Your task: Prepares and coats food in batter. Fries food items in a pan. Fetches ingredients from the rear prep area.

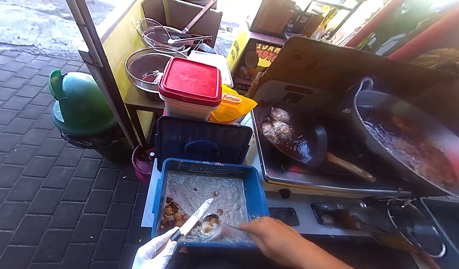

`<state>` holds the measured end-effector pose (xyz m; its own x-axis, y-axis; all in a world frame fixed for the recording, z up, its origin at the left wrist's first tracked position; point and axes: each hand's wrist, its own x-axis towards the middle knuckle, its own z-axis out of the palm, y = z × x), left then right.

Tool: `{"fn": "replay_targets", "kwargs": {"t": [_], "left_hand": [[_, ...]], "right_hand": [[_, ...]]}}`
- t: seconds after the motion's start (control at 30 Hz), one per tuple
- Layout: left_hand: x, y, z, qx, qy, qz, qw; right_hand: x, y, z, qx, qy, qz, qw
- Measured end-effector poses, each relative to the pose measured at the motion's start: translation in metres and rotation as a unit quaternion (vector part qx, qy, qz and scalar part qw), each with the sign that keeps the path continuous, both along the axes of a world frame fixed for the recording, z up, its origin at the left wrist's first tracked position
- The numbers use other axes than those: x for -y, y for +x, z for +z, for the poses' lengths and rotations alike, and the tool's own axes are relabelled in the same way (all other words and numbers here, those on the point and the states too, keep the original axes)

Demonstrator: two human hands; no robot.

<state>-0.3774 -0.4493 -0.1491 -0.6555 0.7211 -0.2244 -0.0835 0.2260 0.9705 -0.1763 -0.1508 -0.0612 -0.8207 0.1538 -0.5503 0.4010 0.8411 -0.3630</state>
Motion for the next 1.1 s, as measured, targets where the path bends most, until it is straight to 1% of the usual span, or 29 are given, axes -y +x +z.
{"fn": "replay_targets", "kwargs": {"t": [0.07, 0.1, 0.17, 0.27, 0.37, 0.43, 0.53, 0.63, 0.8, 0.87, 0.93, 1.0, 1.03, 1.1], "left_hand": [[0.011, -0.013, 0.015, -0.032, -0.045, -0.077, 0.995], [0.014, -0.019, 0.021, -0.057, -0.068, -0.113, 0.990], [0.014, -0.025, 0.030, -0.101, -0.098, -0.163, 0.977], [0.000, -0.028, 0.039, -0.177, -0.153, -0.201, 0.951], [-0.020, -0.027, 0.038, -0.231, -0.217, -0.226, 0.921], [-0.031, -0.026, 0.044, -0.231, -0.260, -0.247, 0.905], [-0.045, -0.029, 0.062, -0.209, -0.337, -0.292, 0.871], [-0.052, -0.032, 0.072, -0.207, -0.372, -0.319, 0.847], [-0.049, -0.035, 0.069, -0.197, -0.413, -0.354, 0.816], [-0.044, -0.037, 0.067, -0.201, -0.420, -0.344, 0.815], [-0.040, -0.040, 0.067, -0.210, -0.430, -0.324, 0.816], [-0.040, -0.041, 0.069, -0.217, -0.442, -0.310, 0.813], [-0.041, -0.041, 0.070, -0.219, -0.449, -0.307, 0.810], [-0.044, -0.039, 0.072, -0.224, -0.462, -0.309, 0.801]], "right_hand": [[0.008, 0.022, -0.007, -0.125, 0.061, -0.033, 0.990], [0.013, 0.030, -0.012, -0.170, 0.097, -0.048, 0.980], [0.026, 0.042, -0.020, -0.206, 0.138, -0.078, 0.966], [0.048, 0.047, -0.023, -0.201, 0.141, -0.127, 0.961], [0.064, 0.048, -0.030, -0.198, 0.141, -0.158, 0.957], [0.069, 0.047, -0.035, -0.202, 0.163, -0.168, 0.951], [0.073, 0.049, -0.042, -0.209, 0.203, -0.164, 0.942], [0.081, 0.053, -0.042, -0.206, 0.211, -0.170, 0.940], [0.089, 0.067, -0.046, -0.212, 0.213, -0.193, 0.934], [0.084, 0.070, -0.041, -0.234, 0.192, -0.206, 0.931], [0.078, 0.072, -0.034, -0.234, 0.149, -0.211, 0.937], [0.070, 0.072, -0.030, -0.219, 0.131, -0.213, 0.943], [0.067, 0.070, -0.029, -0.204, 0.141, -0.210, 0.946], [0.062, 0.058, -0.025, -0.134, 0.172, -0.200, 0.955]]}}
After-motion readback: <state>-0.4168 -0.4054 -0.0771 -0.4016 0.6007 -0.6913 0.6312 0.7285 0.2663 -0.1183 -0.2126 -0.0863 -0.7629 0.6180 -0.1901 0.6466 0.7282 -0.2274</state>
